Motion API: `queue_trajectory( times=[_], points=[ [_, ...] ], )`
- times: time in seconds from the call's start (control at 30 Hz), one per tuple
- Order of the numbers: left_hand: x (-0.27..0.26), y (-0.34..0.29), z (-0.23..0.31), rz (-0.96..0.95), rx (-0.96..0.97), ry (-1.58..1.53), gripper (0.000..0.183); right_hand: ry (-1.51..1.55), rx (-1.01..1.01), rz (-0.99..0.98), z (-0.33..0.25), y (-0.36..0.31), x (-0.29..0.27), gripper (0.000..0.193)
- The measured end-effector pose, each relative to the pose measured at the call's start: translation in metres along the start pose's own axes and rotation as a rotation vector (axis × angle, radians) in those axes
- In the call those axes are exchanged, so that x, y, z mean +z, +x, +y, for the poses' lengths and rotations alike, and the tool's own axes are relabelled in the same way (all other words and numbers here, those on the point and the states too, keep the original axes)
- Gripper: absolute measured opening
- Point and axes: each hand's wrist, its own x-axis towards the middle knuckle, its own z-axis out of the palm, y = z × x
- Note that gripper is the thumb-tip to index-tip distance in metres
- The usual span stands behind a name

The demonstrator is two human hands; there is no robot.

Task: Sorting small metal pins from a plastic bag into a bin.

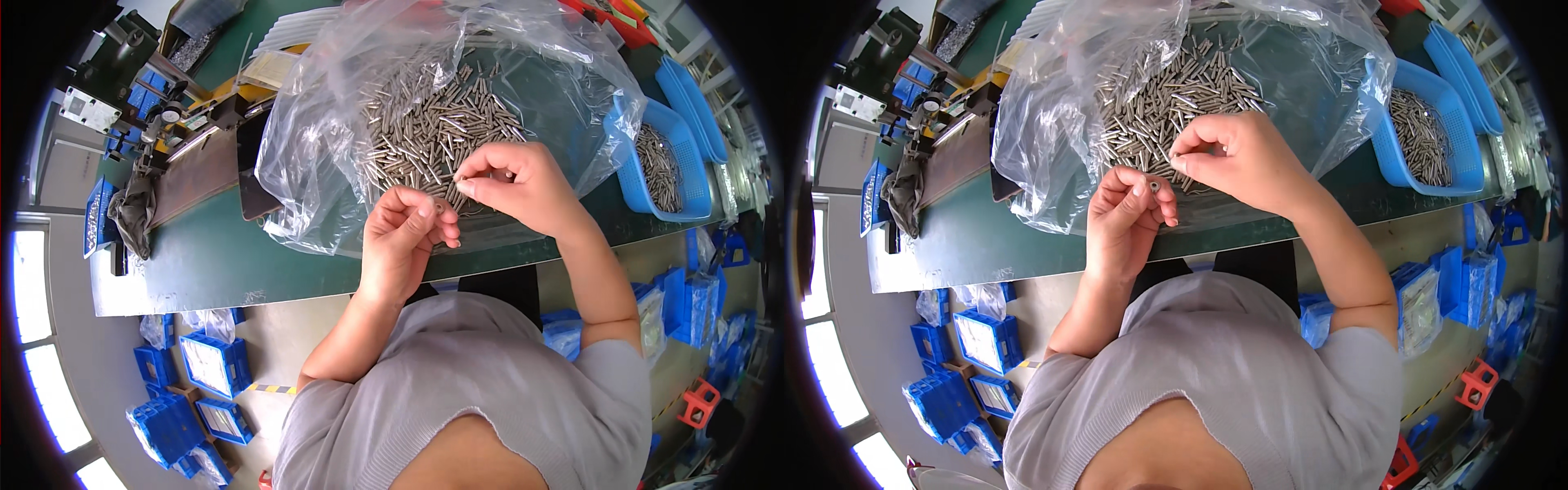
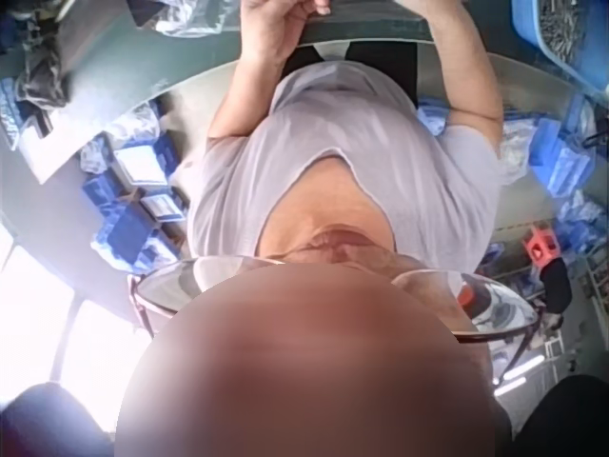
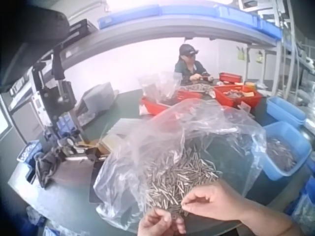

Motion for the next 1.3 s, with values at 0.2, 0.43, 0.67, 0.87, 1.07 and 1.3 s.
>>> queue_trajectory(
  times=[0.2, 0.43, 0.67, 0.87, 1.07, 1.3],
  points=[
    [0.000, 0.001, 0.000, -0.010, -0.017, 0.028, 0.010, 0.542, 0.055, 0.031, 0.010, -0.002, 0.022, 0.008],
    [0.001, 0.000, -0.001, 0.005, -0.004, 0.031, 0.010, 0.570, -0.027, 0.053, 0.016, -0.002, 0.028, 0.006],
    [0.001, 0.000, 0.000, 0.003, -0.002, 0.014, 0.011, 0.323, -0.152, 0.166, 0.020, -0.006, 0.032, 0.005],
    [0.002, 0.000, 0.000, -0.002, -0.002, 0.032, 0.010, 0.523, -0.078, 0.059, 0.013, -0.007, 0.032, 0.007],
    [-0.003, 0.000, -0.003, 0.017, 0.032, -0.022, 0.008, 0.074, -0.179, 0.162, 0.007, -0.013, 0.028, 0.007],
    [0.001, 0.000, 0.000, 0.006, 0.006, 0.012, 0.009, -0.254, -0.409, 0.198, -0.001, -0.017, 0.031, 0.010]
  ],
)
